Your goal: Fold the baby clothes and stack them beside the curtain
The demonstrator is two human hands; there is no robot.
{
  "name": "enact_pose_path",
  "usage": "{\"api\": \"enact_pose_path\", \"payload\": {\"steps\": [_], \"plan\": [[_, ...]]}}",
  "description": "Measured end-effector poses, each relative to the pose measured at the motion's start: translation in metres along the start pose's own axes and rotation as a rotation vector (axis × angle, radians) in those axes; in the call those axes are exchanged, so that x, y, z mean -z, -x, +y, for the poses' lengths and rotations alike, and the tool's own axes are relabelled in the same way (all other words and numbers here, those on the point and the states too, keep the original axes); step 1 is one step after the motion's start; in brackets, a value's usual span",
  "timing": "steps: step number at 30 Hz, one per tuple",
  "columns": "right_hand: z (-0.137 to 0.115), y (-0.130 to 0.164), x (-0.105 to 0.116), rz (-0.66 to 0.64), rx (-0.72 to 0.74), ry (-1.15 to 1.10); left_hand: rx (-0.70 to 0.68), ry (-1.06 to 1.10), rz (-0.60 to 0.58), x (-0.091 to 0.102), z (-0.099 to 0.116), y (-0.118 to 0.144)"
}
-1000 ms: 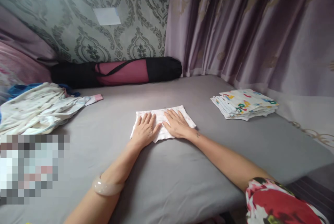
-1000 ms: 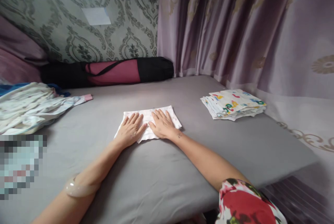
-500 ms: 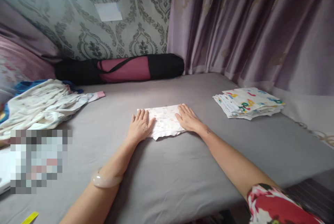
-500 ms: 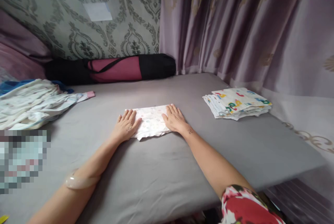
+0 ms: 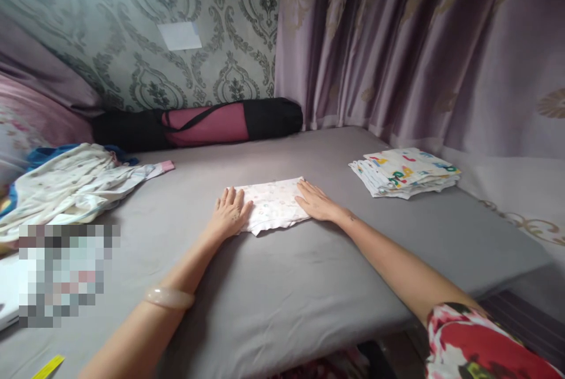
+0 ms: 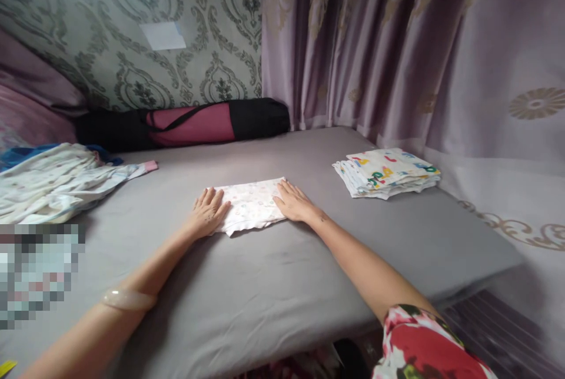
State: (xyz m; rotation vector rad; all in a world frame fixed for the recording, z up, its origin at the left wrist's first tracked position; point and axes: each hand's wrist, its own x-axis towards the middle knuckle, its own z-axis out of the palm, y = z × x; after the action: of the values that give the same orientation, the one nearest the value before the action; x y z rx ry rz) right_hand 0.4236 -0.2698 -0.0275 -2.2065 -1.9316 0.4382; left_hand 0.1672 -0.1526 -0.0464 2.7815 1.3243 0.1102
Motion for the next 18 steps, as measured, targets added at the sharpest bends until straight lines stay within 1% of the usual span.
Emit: {"api": "enact_pose_path", "payload": {"steps": [2, 3, 6, 8, 9, 11, 13, 16, 18], "plan": [[-0.004, 0.008, 0.005, 0.030, 0.014, 0.044, 0.043, -0.011, 0.016, 0.005, 0.006, 0.002], [-0.009, 0.010, 0.007, 0.064, 0.033, 0.072, 0.036, -0.021, 0.036, 0.008, 0.012, 0.004], [-0.035, 0.016, 0.004, 0.142, 0.172, 0.134, -0.120, -0.053, 0.103, 0.013, 0.035, 0.012], [-0.054, 0.019, -0.004, 0.136, 0.289, 0.153, -0.224, -0.069, 0.111, 0.010, 0.047, 0.018], [-0.062, 0.020, -0.009, 0.123, 0.330, 0.159, -0.255, -0.075, 0.105, 0.007, 0.050, 0.021], [-0.071, 0.022, -0.018, 0.090, 0.362, 0.160, -0.267, -0.073, 0.083, 0.001, 0.053, 0.025], [-0.073, 0.023, -0.023, 0.063, 0.349, 0.156, -0.253, -0.058, 0.054, -0.004, 0.051, 0.027], [-0.070, 0.020, -0.021, -0.011, 0.338, 0.140, -0.254, -0.041, 0.010, -0.003, 0.047, 0.027], [-0.068, 0.014, -0.017, -0.047, 0.327, 0.119, -0.262, -0.036, 0.006, 0.000, 0.046, 0.025]]}}
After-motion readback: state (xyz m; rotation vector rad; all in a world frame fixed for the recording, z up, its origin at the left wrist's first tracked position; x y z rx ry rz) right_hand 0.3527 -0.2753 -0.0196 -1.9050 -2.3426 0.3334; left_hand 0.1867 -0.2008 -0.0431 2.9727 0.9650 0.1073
